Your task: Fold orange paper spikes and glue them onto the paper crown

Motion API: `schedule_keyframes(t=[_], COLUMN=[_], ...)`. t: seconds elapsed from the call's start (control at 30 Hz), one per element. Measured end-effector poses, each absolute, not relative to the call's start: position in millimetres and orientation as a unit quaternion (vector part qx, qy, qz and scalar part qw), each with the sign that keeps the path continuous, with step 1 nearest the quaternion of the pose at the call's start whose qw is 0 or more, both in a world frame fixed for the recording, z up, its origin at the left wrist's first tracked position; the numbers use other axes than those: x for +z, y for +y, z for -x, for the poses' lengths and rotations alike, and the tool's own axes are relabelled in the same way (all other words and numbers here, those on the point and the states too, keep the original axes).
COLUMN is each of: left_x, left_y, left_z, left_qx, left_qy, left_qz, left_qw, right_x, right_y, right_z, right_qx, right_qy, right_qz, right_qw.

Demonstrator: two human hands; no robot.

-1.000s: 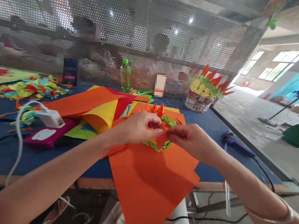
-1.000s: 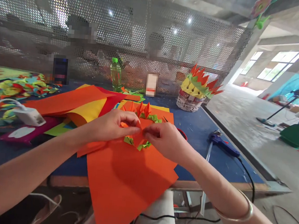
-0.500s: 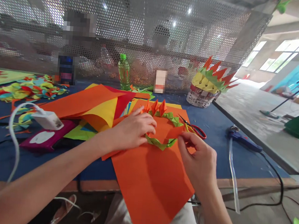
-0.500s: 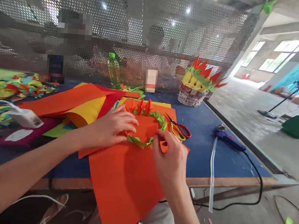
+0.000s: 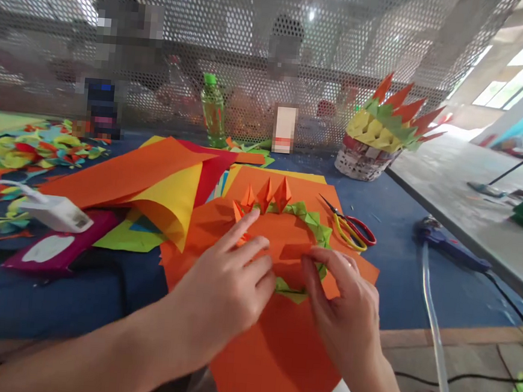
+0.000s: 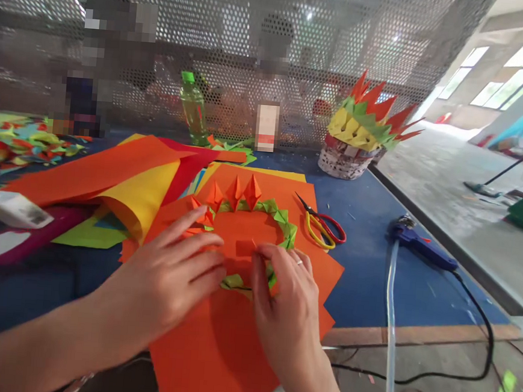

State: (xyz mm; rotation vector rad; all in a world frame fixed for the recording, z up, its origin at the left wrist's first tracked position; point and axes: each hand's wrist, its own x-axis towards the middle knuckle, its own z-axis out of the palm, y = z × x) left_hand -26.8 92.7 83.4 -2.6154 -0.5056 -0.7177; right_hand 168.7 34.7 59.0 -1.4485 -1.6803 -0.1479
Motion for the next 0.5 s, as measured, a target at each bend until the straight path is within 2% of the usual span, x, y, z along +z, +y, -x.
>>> schedule_keyframes(t=[0.3, 0.43, 0.5], left_x=[54, 47, 44], left_y=[68, 69, 73], left_z=[29, 41, 56], left_qx=[-0.310, -0.274, -0.248], left_qy=[-0.241, -0.277, -0.231], left_qz=[0.916, 0.916, 0.933], left_qw=[0.081, 0.098, 0.118], right_x=[49, 46, 45], right_y=[25, 21, 21], right_z=[-171, -177, -180], right_qx=[-0.042, -0.002, 0.014], right_qy=[-0.681, -0.665, -0.660], right_qz=[0.588, 0.600, 0.613], right_qw=[0.433, 0.444, 0.433])
